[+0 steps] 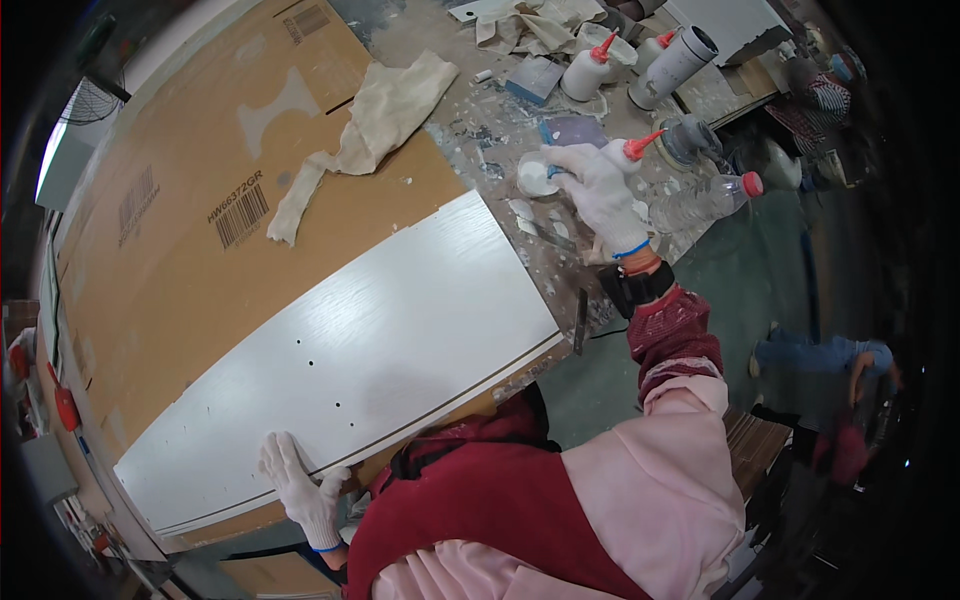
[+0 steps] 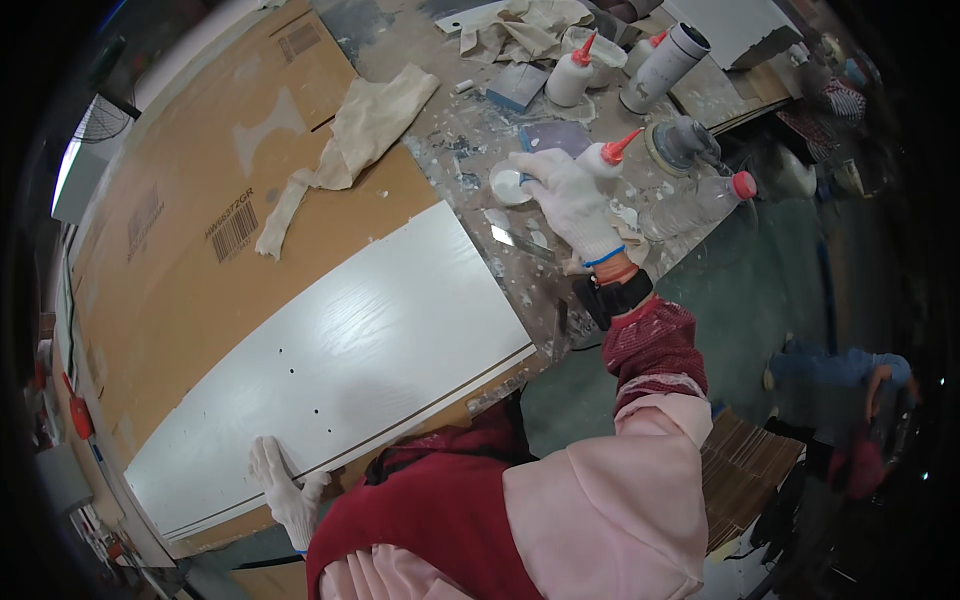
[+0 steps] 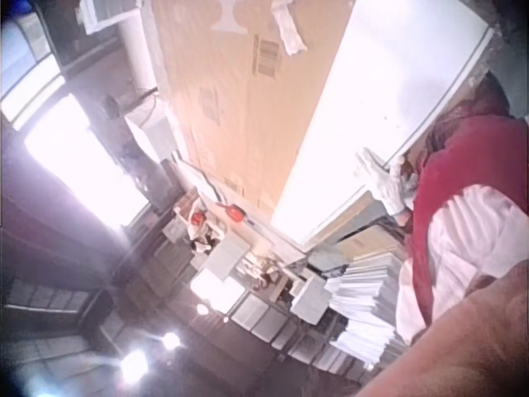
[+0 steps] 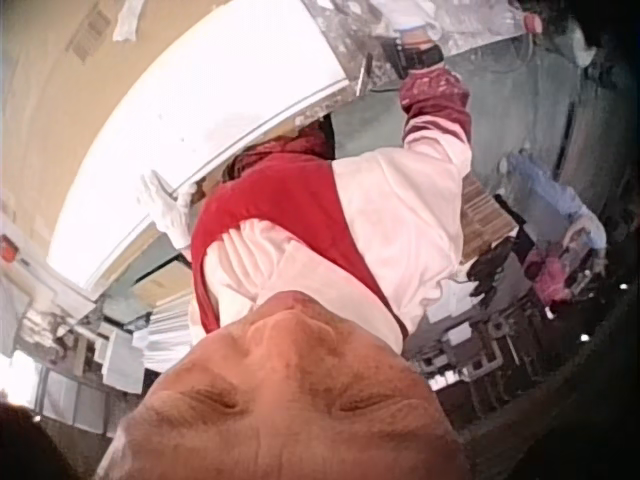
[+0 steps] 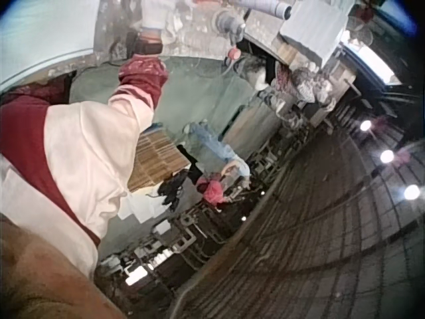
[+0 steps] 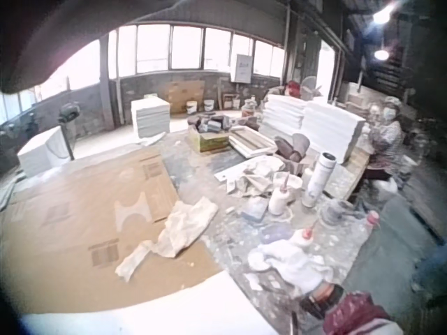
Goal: The recorder puts on gloves and cleans/prepares white furniture panels using a blue block and a cloth.
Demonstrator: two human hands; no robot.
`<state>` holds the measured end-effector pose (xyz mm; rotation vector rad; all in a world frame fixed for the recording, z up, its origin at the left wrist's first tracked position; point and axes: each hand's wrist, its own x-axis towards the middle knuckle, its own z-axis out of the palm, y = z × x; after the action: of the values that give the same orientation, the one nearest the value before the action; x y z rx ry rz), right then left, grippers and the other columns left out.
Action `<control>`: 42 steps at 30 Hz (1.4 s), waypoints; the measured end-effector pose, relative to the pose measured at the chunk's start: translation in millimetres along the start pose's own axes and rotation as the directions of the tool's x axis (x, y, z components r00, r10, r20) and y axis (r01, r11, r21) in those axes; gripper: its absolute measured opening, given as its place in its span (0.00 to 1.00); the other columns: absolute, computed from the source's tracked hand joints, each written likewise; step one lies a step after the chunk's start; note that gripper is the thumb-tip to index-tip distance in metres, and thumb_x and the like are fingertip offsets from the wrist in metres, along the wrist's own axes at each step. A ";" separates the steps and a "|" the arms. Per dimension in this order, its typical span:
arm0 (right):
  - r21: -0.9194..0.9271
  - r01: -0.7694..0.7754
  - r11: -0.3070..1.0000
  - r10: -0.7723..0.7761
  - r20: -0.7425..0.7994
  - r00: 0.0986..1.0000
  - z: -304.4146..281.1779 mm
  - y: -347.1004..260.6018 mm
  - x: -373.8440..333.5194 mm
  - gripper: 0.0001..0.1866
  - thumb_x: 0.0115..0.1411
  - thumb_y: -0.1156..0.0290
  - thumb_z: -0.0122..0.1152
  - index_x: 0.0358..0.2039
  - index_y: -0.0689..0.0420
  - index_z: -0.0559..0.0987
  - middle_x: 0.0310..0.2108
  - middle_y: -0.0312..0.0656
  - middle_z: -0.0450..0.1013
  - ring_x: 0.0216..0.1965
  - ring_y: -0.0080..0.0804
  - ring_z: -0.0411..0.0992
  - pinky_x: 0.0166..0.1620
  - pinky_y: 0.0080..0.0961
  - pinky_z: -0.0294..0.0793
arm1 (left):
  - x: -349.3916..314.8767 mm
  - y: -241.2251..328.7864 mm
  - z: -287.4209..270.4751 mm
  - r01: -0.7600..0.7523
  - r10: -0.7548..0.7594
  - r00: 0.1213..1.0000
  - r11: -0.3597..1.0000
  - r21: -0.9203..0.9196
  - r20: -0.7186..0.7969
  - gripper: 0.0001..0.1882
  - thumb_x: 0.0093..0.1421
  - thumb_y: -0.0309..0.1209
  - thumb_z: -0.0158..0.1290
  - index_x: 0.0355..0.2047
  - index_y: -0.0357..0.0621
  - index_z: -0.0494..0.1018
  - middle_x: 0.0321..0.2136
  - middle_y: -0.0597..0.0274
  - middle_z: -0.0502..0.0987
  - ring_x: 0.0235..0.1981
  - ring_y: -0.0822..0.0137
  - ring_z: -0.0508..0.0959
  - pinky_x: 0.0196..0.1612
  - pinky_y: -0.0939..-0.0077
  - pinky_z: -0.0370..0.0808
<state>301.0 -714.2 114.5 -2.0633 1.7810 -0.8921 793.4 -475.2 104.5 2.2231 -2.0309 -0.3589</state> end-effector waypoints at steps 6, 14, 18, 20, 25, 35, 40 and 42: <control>-0.003 0.039 0.999 -0.038 0.132 0.991 3.7 9.4 9.4 0.20 0.52 0.82 0.56 0.47 0.58 0.76 0.43 0.44 0.72 0.46 0.41 0.70 0.49 0.29 0.69 | -1.1 0.9 3.5 0.035 -0.035 0.999 0.999 0.009 -0.004 0.56 0.45 0.71 0.48 0.61 0.36 0.57 0.61 0.40 0.56 0.63 0.40 0.54 0.66 0.51 0.46; -0.044 0.125 0.991 -0.115 0.184 0.976 10.8 9.5 16.8 0.21 0.51 0.83 0.56 0.48 0.59 0.74 0.42 0.46 0.70 0.44 0.43 0.69 0.49 0.27 0.70 | -1.7 -0.4 6.3 0.064 -0.063 0.998 0.997 0.034 -0.026 0.55 0.44 0.73 0.46 0.61 0.42 0.59 0.61 0.43 0.58 0.64 0.40 0.54 0.65 0.51 0.49; -0.088 0.154 0.984 -0.134 0.202 0.970 13.2 9.1 19.4 0.22 0.50 0.84 0.57 0.48 0.59 0.74 0.40 0.46 0.71 0.44 0.43 0.70 0.47 0.27 0.70 | -2.1 -3.8 10.4 0.061 -0.060 0.997 0.998 0.032 -0.045 0.56 0.43 0.73 0.46 0.61 0.42 0.59 0.61 0.43 0.58 0.63 0.39 0.55 0.65 0.51 0.50; -0.094 0.198 0.976 -0.178 0.187 0.966 14.8 14.5 20.2 0.22 0.49 0.84 0.57 0.47 0.58 0.74 0.40 0.45 0.71 0.43 0.43 0.70 0.46 0.28 0.70 | -1.9 -3.9 10.9 0.064 -0.062 0.997 0.997 0.042 -0.042 0.56 0.43 0.73 0.46 0.61 0.42 0.59 0.61 0.43 0.59 0.63 0.39 0.55 0.65 0.51 0.50; -0.109 0.217 0.970 -0.192 0.201 0.961 18.5 17.2 21.6 0.23 0.48 0.85 0.57 0.47 0.58 0.75 0.38 0.45 0.72 0.42 0.42 0.71 0.45 0.28 0.71 | -0.7 -4.2 10.8 0.043 -0.040 0.998 0.997 0.060 -0.051 0.55 0.44 0.73 0.47 0.61 0.42 0.59 0.61 0.43 0.59 0.63 0.40 0.55 0.65 0.51 0.50; -0.084 0.129 0.988 -0.119 0.112 0.986 9.2 13.6 18.7 0.22 0.49 0.82 0.57 0.47 0.57 0.76 0.42 0.45 0.73 0.46 0.41 0.70 0.50 0.28 0.69 | -2.0 -6.0 13.2 0.055 -0.053 0.997 0.998 0.030 -0.047 0.55 0.43 0.73 0.47 0.62 0.43 0.58 0.62 0.44 0.58 0.64 0.41 0.54 0.66 0.52 0.49; 0.138 -0.108 0.985 0.098 0.073 0.992 7.2 18.8 12.8 0.21 0.50 0.81 0.58 0.47 0.57 0.77 0.44 0.44 0.72 0.48 0.38 0.70 0.52 0.26 0.67 | -2.7 -5.1 11.1 0.064 -0.064 0.997 0.998 0.010 -0.037 0.57 0.42 0.73 0.48 0.62 0.43 0.58 0.62 0.44 0.57 0.64 0.41 0.53 0.66 0.51 0.49; 0.171 -0.131 0.977 0.120 0.071 0.990 6.2 17.7 12.6 0.21 0.50 0.81 0.58 0.47 0.57 0.77 0.45 0.43 0.72 0.49 0.37 0.70 0.53 0.26 0.67 | -2.5 -5.5 11.7 0.058 -0.058 0.997 0.998 0.004 -0.044 0.57 0.42 0.73 0.49 0.62 0.43 0.58 0.62 0.44 0.57 0.64 0.42 0.52 0.66 0.51 0.48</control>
<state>291.4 -731.1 103.0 -1.8284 1.7141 -0.9058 795.6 -471.3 92.1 2.2758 -1.9513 -0.3079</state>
